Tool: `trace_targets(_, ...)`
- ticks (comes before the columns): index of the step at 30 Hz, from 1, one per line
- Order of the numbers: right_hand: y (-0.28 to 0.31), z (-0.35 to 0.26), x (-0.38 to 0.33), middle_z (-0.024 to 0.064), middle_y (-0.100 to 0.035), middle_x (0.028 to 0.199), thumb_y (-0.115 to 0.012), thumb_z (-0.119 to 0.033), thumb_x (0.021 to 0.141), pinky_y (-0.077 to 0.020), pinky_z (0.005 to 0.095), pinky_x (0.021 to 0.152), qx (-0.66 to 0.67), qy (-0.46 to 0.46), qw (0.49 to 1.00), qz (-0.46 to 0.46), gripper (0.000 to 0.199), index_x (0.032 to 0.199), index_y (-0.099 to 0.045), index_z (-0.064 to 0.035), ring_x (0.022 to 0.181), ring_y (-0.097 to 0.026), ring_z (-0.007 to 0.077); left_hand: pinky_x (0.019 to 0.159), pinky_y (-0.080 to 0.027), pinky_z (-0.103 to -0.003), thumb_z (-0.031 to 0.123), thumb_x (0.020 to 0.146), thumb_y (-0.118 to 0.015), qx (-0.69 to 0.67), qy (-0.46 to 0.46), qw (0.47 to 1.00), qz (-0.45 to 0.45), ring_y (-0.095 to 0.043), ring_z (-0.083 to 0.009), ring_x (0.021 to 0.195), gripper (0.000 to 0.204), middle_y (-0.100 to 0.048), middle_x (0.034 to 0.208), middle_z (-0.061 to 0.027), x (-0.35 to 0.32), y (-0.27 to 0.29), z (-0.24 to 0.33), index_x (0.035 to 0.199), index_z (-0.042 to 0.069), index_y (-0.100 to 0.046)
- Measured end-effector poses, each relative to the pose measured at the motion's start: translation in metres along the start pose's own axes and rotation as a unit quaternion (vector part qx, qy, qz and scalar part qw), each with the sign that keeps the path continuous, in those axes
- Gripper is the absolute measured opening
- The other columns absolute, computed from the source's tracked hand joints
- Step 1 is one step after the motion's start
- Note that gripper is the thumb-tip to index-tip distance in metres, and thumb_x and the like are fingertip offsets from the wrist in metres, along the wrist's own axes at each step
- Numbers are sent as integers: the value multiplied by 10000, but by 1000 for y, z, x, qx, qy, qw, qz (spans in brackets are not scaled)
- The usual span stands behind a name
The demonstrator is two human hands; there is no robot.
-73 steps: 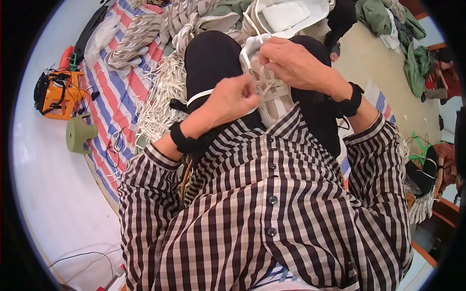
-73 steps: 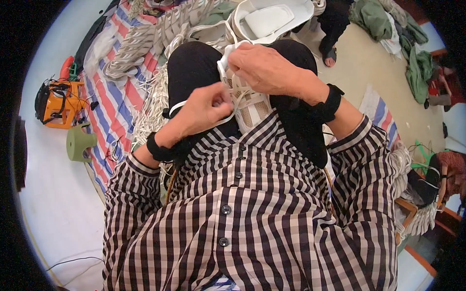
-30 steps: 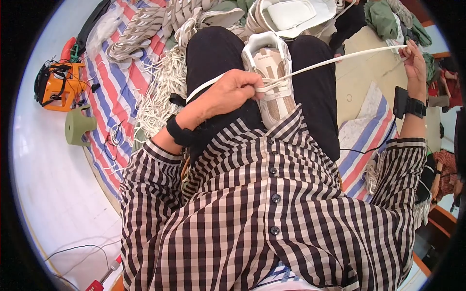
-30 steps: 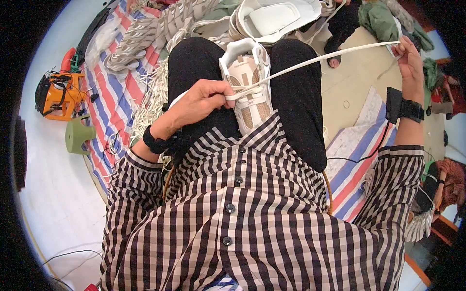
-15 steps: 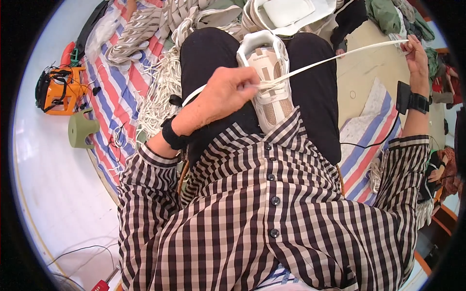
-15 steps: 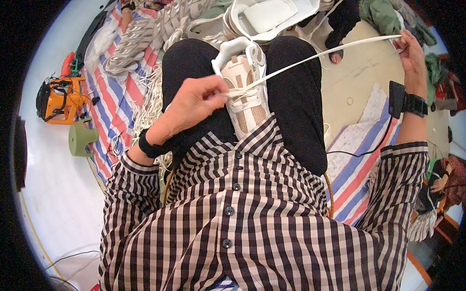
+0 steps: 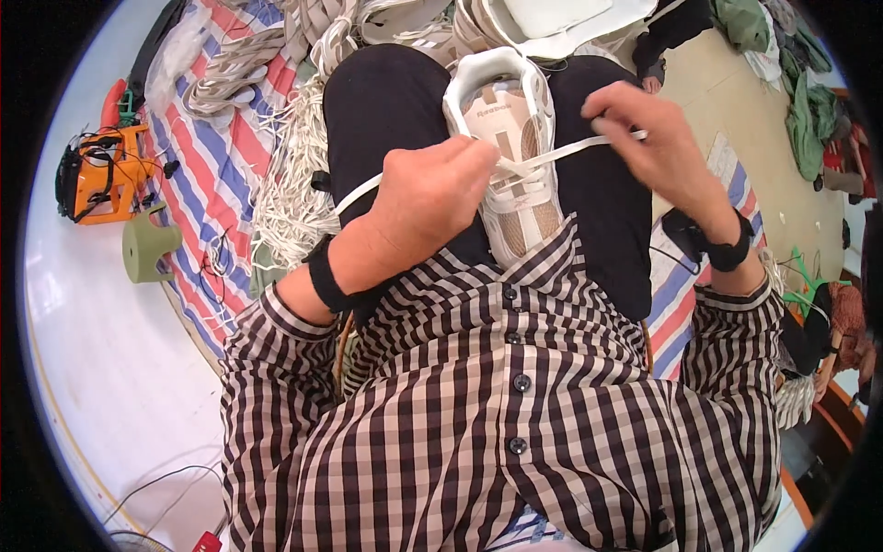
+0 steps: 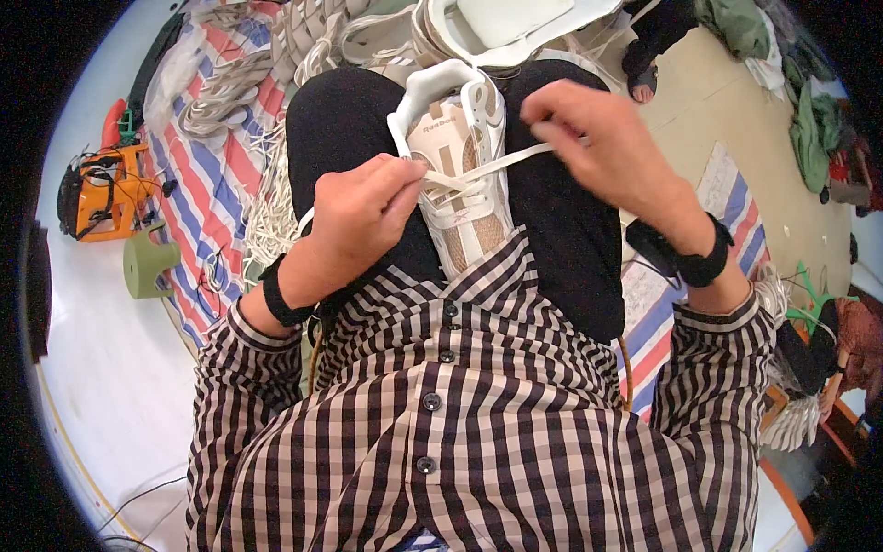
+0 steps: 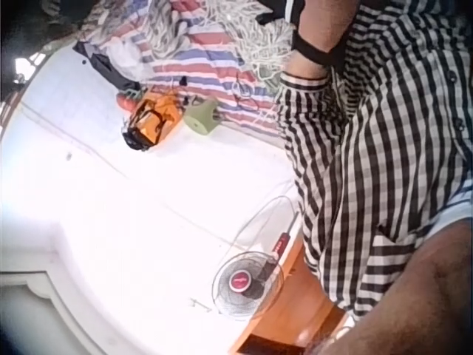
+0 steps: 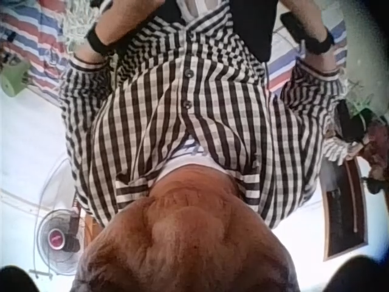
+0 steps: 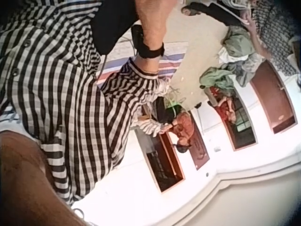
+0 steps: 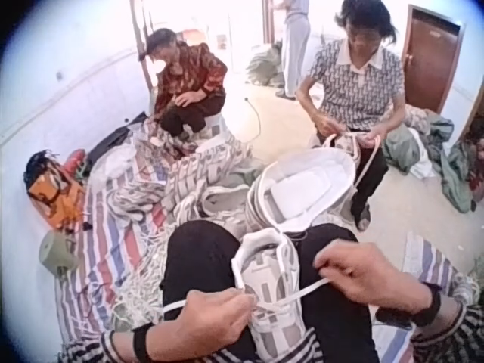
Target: The recorder is sitting on the floor and lacing a white sneaker.
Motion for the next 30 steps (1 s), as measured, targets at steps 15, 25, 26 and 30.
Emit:
trace_targets(15,-49,-6,-3,-33,-451,611,-565,-50,886,-317,230,500,121,-78,979,-147,59,888,-552,8,555,-364,53,470,-322,-188,-74,797,-562,-249,223,937,-97,-440,-19,521,190,-495,663,51,-18,-8,-12,950,20,-621)
trace_targets(25,-35,-20,-10,-76,-459,624,-569,-37,845,-301,175,469,379,-195,900,-91,82,920,-542,-56,529,-389,6,537,-385,-182,-48,823,-585,-237,188,949,-93,-480,-21,601,170,-615,857,-14,-36,-2,2,966,26,-637)
trace_targets(26,-32,-19,-12,-74,-462,630,-576,-36,842,-305,168,460,416,-208,883,-66,98,926,-534,-64,520,-399,6,557,-403,-190,-52,811,-588,-244,195,945,-99,-500,-41,618,173,-641,966,-35,-40,-5,1,961,23,-632)
trace_targets(30,-8,-9,-14,-72,-459,646,-593,-43,838,-337,158,460,459,-203,865,-14,98,897,-529,-85,500,-382,3,584,-414,-195,-58,802,-583,-253,174,949,-74,-515,-51,661,179,-636,997,-38,-39,-5,-3,955,23,-629)
Point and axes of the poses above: each hand's wrist, its own x-axis towards the middle knuckle, its own y-axis out of the back of the hand, z = x × y, the point moved 9 cm from there along x, towards the middle knuckle
